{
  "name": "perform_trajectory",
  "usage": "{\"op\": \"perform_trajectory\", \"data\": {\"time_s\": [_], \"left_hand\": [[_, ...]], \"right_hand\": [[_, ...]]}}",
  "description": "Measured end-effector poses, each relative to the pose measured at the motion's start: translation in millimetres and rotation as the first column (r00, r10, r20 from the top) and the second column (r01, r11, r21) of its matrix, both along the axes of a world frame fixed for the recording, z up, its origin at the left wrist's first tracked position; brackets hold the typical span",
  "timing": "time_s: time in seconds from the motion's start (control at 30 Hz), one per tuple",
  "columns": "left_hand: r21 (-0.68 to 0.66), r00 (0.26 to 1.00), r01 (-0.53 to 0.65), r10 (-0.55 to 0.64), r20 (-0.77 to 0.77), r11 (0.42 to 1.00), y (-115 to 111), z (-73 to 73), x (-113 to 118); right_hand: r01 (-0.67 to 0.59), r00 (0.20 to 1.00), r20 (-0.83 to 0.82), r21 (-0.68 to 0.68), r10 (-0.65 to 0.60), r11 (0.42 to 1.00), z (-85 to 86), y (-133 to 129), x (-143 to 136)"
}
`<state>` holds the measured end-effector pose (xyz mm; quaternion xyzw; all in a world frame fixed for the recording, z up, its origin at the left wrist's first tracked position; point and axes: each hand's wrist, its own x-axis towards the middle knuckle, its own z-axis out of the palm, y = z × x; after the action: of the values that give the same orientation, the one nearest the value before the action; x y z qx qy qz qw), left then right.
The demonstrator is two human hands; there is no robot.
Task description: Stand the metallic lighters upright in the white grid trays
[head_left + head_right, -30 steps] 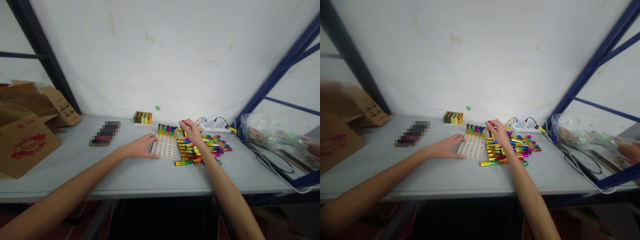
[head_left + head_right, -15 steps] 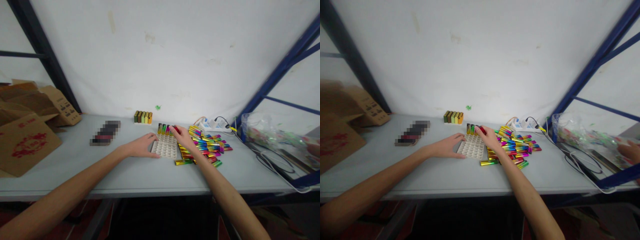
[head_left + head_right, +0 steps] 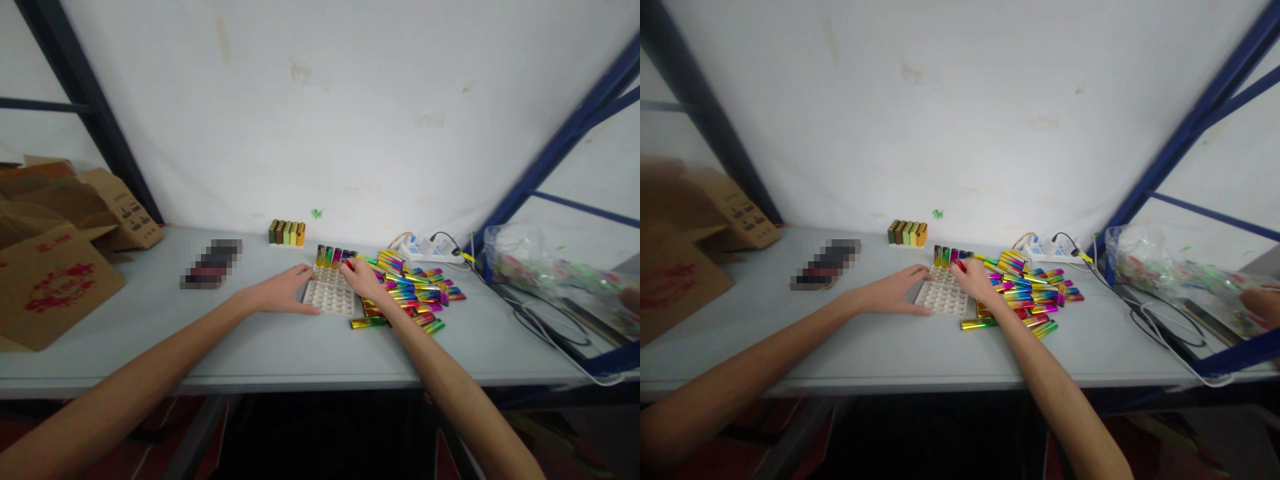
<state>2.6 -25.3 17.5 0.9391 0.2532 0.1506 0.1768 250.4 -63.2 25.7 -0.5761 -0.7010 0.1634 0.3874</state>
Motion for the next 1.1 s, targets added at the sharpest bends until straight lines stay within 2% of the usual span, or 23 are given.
{"op": "perform_trajectory", "data": {"time_s": [0.17, 0.33, 0.43, 0.63, 0.83, 1.1], "left_hand": [[0.014, 1.0, 0.004, -0.004, -0.004, 1.0, 0.7, -0.9, -0.3], [0.02, 1.0, -0.001, 0.001, -0.002, 1.0, 0.7, -0.8, 0.1], [0.032, 1.0, -0.013, 0.013, 0.009, 0.999, 0.6, -0.7, 0.9], [0.04, 0.999, -0.03, 0.029, 0.017, 0.999, 1.1, -1.5, 2.4], [0.045, 0.999, -0.033, 0.031, 0.026, 0.998, 2.8, -6.4, 3.0], [0.043, 0.999, -0.032, 0.031, 0.028, 0.999, 2.3, -7.2, 3.1]], "right_hand": [[-0.009, 1.0, 0.019, -0.016, 0.01, 1.0, -0.6, 1.3, 0.0], [-0.116, 0.993, -0.005, 0.081, 0.116, 0.99, 2.0, -2.7, -0.7], [-0.15, 0.988, -0.018, 0.086, 0.153, 0.985, 2.2, -4.2, 0.5], [-0.189, 0.975, 0.168, 0.278, 0.146, 0.942, 5.2, -5.5, 0.2], [-0.157, 0.973, 0.201, 0.223, 0.112, 0.962, 4.7, -2.3, 0.4], [-0.144, 0.956, 0.28, 0.191, 0.087, 0.971, -7.9, 8.4, 0.4]]}}
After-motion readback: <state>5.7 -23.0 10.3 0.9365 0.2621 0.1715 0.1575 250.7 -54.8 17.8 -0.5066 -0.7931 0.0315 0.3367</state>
